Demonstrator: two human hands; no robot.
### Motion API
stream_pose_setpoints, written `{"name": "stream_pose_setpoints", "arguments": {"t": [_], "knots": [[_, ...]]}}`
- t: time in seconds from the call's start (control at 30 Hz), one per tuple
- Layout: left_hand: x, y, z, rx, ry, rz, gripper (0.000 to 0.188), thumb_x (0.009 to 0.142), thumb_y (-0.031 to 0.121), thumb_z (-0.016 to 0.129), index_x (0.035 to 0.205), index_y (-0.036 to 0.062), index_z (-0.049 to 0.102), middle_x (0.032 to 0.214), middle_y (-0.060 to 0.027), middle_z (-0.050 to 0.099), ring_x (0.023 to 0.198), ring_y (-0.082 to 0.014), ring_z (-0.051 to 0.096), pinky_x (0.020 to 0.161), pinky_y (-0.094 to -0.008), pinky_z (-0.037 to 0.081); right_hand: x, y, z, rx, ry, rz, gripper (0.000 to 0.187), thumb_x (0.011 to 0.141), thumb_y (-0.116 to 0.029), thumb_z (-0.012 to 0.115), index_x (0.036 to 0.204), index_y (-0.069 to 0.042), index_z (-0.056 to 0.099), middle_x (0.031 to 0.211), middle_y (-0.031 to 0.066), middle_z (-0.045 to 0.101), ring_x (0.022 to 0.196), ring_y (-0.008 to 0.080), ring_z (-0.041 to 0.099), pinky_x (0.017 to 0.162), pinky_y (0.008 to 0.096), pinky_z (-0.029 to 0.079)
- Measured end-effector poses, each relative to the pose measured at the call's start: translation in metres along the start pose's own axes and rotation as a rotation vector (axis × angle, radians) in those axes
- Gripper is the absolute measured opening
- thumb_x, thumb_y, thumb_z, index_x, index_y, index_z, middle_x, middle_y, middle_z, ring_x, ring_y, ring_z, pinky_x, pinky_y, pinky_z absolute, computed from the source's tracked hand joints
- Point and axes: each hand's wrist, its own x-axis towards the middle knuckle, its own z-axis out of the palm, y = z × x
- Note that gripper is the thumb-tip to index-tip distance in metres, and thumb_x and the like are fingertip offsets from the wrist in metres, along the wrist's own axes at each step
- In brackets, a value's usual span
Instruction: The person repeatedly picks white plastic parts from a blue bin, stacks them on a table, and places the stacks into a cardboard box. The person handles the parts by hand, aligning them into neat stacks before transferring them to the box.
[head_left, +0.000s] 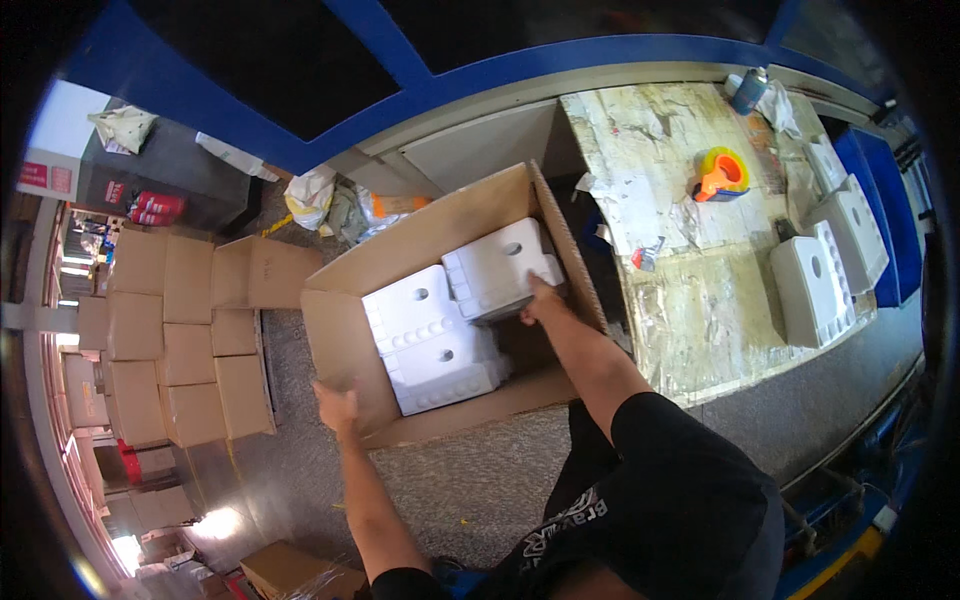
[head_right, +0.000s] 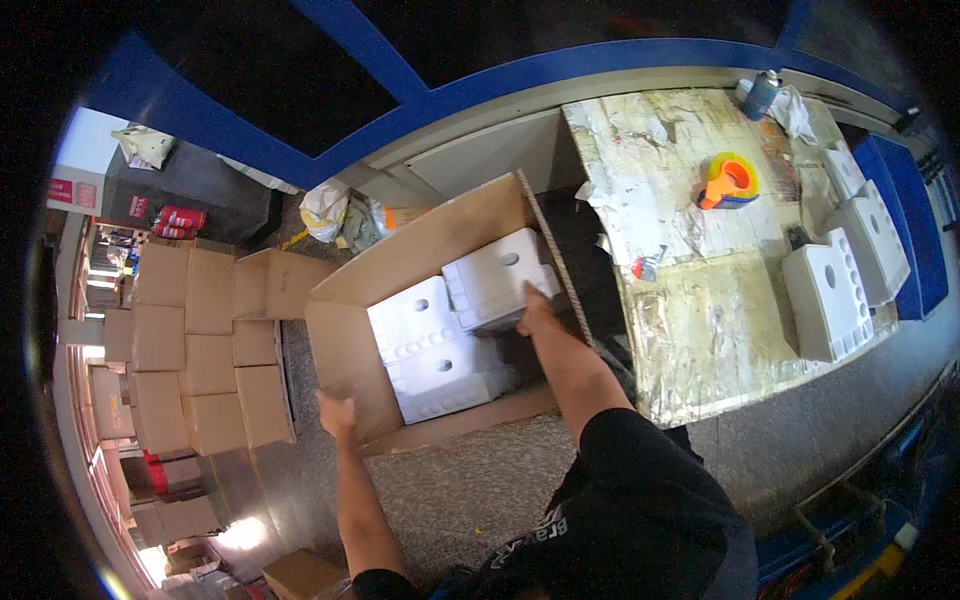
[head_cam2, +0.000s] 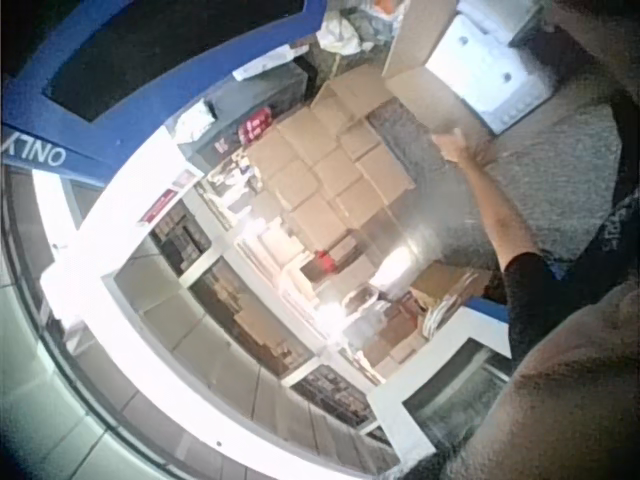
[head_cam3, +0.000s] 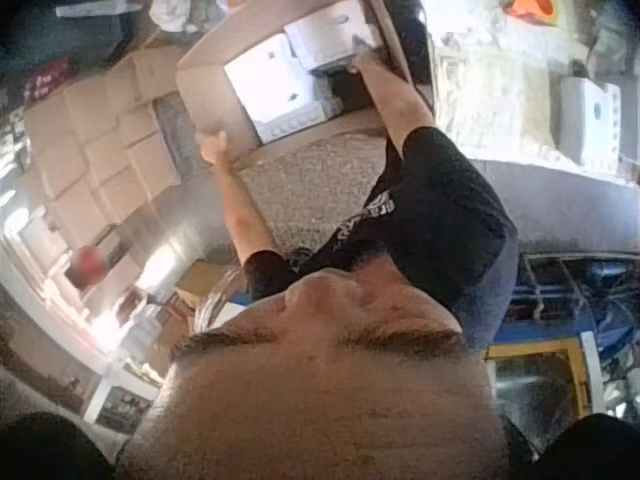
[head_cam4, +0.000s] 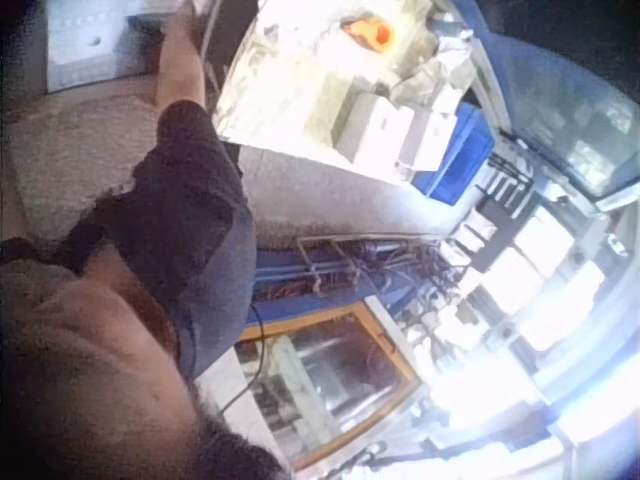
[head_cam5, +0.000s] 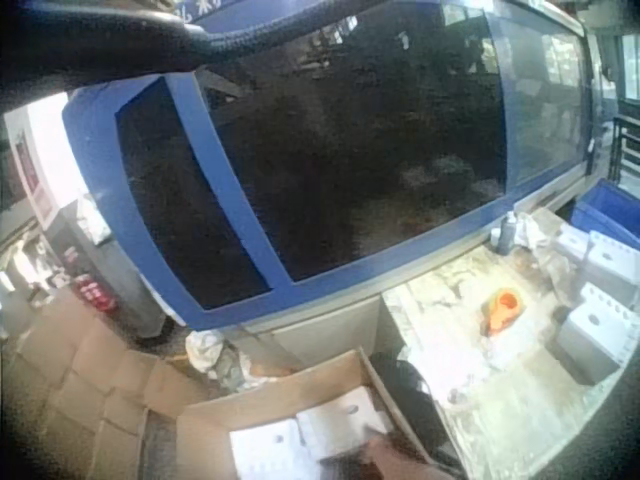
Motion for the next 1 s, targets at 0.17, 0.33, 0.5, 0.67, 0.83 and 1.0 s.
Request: {"name": "stream_pose_setpoints", "arguments": {"t": [0.17,0.33,0.5,0.67,0.83,1.0], "knots": [[0.008,-0.01,0.008,-0.101,0.025,-0.001,0.097,0.07,0.04,0.074,0.141,-0.0041,0.026,0.138,-0.024,0.04,0.126,-0.0392,0.041,0.105,-0.0437,0.034,-0.162,0.013,0.059,-0.679,-0.382,-0.139,0.033,0.086,-0.028,0.067,0.11,-0.006,0.061,0.096,0.0083,0.065,0.085,0.0211,0.059,0.082,0.0412,0.048],[-0.033,0.064,-0.03,-0.523,0.297,0.08,0.075,0.082,0.033,0.072,0.137,-0.002,0.036,0.138,-0.0203,0.04,0.124,-0.0312,0.042,0.105,-0.0434,0.035,-0.332,-0.084,-0.073,-0.989,-0.964,-0.935,0.033,0.09,-0.027,0.063,0.116,-0.007,0.064,0.105,0.0062,0.068,0.091,0.0148,0.061,0.083,0.0299,0.048],[-0.226,0.234,-0.048,-1.248,-0.415,0.719,0.047,0.086,0.02,0.056,0.122,-0.0097,0.05,0.122,-0.0216,0.055,0.113,-0.0317,0.053,0.091,-0.0395,0.045,-0.397,-0.232,-0.302,-1.004,0.49,-1.176,0.022,0.083,-0.014,0.064,0.103,-0.004,0.065,0.099,0.0152,0.067,0.089,0.0319,0.064,0.078,0.0391,0.05],[-0.447,0.482,0.036,-1.294,-1.678,0.595,0.058,0.092,0.016,0.056,0.14,-0.0037,0.032,0.143,-0.0205,0.037,0.131,-0.0302,0.039,0.104,-0.0422,0.038,-0.401,-0.335,-0.506,-1.202,1.208,-0.932,0.062,0.085,-0.055,0.057,0.111,0.001,0.059,0.112,0.0219,0.059,0.102,0.0392,0.056,0.089,0.0534,0.04],[-0.574,0.653,0.105,-0.935,-1.513,0.091,0.071,0.083,0.044,0.067,0.132,-0.002,0.043,0.131,-0.0161,0.049,0.119,-0.0267,0.049,0.095,-0.0419,0.042,-0.35,-0.406,-0.606,-1.195,0.51,-0.575,0.098,0.08,-0.08,0.033,0.135,0.001,0.043,0.135,0.0314,0.042,0.128,0.039,0.042,0.098,0.061,0.033],[-0.595,0.687,0.127,-1.127,-1.492,-0.191,0.064,0.077,0.029,0.076,0.126,-0.0029,0.049,0.116,-0.0127,0.059,0.105,-0.0248,0.057,0.092,-0.0365,0.044,-0.329,-0.417,-0.624,-0.975,0.126,-0.307,0.096,0.087,-0.074,0.026,0.137,0.007,0.037,0.136,0.0333,0.039,0.132,0.0404,0.035,0.105,0.0506,0.034]]}}
